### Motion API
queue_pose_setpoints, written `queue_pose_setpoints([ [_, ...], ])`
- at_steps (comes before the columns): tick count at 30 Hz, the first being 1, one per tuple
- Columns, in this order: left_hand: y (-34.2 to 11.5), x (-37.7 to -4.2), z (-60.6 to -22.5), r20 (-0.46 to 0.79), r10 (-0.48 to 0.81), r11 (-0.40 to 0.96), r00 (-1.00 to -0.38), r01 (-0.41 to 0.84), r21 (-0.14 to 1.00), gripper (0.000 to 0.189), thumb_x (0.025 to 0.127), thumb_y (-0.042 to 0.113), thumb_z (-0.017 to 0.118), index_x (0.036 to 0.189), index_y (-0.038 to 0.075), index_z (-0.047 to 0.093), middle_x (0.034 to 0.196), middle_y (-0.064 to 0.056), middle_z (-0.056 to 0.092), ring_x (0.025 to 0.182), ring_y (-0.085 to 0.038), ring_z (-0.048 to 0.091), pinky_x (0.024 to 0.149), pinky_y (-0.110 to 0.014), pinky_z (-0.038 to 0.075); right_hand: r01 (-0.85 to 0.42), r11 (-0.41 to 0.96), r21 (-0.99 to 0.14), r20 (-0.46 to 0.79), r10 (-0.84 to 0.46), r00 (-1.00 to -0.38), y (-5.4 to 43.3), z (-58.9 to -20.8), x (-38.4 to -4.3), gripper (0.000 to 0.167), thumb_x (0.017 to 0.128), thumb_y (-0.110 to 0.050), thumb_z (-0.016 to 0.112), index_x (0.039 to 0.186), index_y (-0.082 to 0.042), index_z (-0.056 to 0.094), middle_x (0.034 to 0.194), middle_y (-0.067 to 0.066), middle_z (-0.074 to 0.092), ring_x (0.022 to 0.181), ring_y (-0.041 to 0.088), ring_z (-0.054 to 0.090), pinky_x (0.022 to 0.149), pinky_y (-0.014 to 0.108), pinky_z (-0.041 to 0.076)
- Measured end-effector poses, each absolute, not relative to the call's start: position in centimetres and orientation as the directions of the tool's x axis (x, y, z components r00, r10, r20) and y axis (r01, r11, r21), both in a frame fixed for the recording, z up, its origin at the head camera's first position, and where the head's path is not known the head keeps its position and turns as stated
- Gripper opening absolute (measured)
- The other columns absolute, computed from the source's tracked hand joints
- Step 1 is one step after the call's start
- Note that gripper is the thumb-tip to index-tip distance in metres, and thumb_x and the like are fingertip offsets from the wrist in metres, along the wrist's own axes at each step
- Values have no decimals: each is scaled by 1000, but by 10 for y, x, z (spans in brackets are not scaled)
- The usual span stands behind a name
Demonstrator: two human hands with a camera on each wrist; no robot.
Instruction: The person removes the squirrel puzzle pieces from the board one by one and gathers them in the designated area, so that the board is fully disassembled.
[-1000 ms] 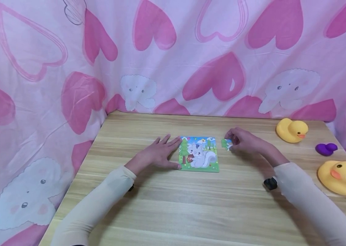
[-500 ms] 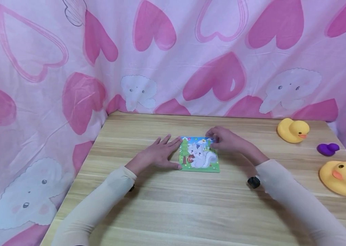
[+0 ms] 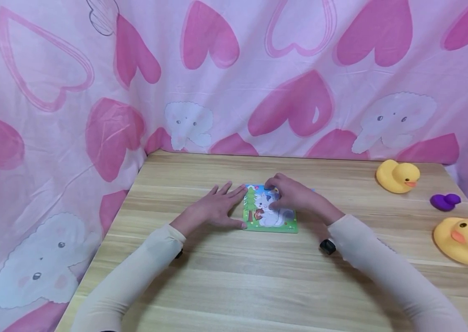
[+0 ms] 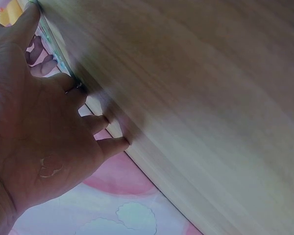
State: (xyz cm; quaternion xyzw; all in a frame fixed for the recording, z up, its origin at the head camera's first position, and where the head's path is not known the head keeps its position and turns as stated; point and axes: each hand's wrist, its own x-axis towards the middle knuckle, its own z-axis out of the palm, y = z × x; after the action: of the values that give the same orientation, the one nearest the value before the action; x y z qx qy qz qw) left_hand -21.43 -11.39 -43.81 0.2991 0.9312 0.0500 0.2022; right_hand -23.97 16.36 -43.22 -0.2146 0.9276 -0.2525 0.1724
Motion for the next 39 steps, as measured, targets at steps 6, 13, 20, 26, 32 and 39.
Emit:
queue_pose_setpoints([
  [6, -114, -214, -438, -347, 574, 818, -742, 533, 216, 112, 90, 81, 58, 172, 30, 1, 181, 11, 1, 168, -32, -1, 135, -62, 4, -294, 803, -519, -236, -464, -854, 160, -431, -241, 61, 87, -22, 88, 142, -13, 62, 133, 9, 56, 119, 26, 59, 112, 49, 54],
  [13, -114, -214, -438, -348, 572, 820, -743, 528, 220, 111, 91, 80, 59, 172, 30, 2, 181, 10, 2, 168, -32, -2, 135, -61, 3, -278, 788, -549, -248, -472, -846, 158, -430, -246, 54, 87, -16, 88, 135, -10, 63, 128, 11, 56, 115, 27, 57, 109, 48, 53],
  [20, -114, -213, -437, -341, 578, 816, -742, 535, 219, 111, 91, 79, 59, 172, 28, 3, 181, 9, 3, 168, -33, -1, 135, -62, 4, -274, 776, -568, -243, -476, -845, 157, -432, -248, 52, 87, -14, 88, 131, -10, 60, 130, 11, 55, 117, 26, 55, 111, 47, 51],
  [26, -114, -214, -439, -338, 580, 814, -741, 540, 213, 111, 91, 81, 58, 172, 28, 2, 181, 9, 2, 168, -33, -2, 135, -62, 5, -301, 767, -566, -197, -481, -855, 158, -434, -248, 54, 84, -13, 90, 129, -9, 60, 127, 10, 59, 118, 27, 52, 110, 48, 49],
  [32, -114, -213, -438, -337, 585, 811, -738, 545, 214, 111, 91, 81, 57, 172, 28, 2, 181, 9, 2, 168, -32, -1, 135, -62, 6, -339, 733, -589, -148, -511, -847, 162, -436, -248, 49, 87, -5, 85, 130, -7, 62, 126, 12, 60, 115, 28, 55, 106, 48, 52],
  [39, -114, -214, -438, -333, 591, 806, -735, 554, 208, 111, 91, 81, 57, 172, 27, 3, 181, 8, 3, 168, -34, 0, 134, -64, 7, -327, 721, -611, -175, -526, -833, 162, -432, -256, 44, 86, 1, 82, 126, -6, 65, 122, 13, 64, 112, 28, 60, 104, 46, 55],
])
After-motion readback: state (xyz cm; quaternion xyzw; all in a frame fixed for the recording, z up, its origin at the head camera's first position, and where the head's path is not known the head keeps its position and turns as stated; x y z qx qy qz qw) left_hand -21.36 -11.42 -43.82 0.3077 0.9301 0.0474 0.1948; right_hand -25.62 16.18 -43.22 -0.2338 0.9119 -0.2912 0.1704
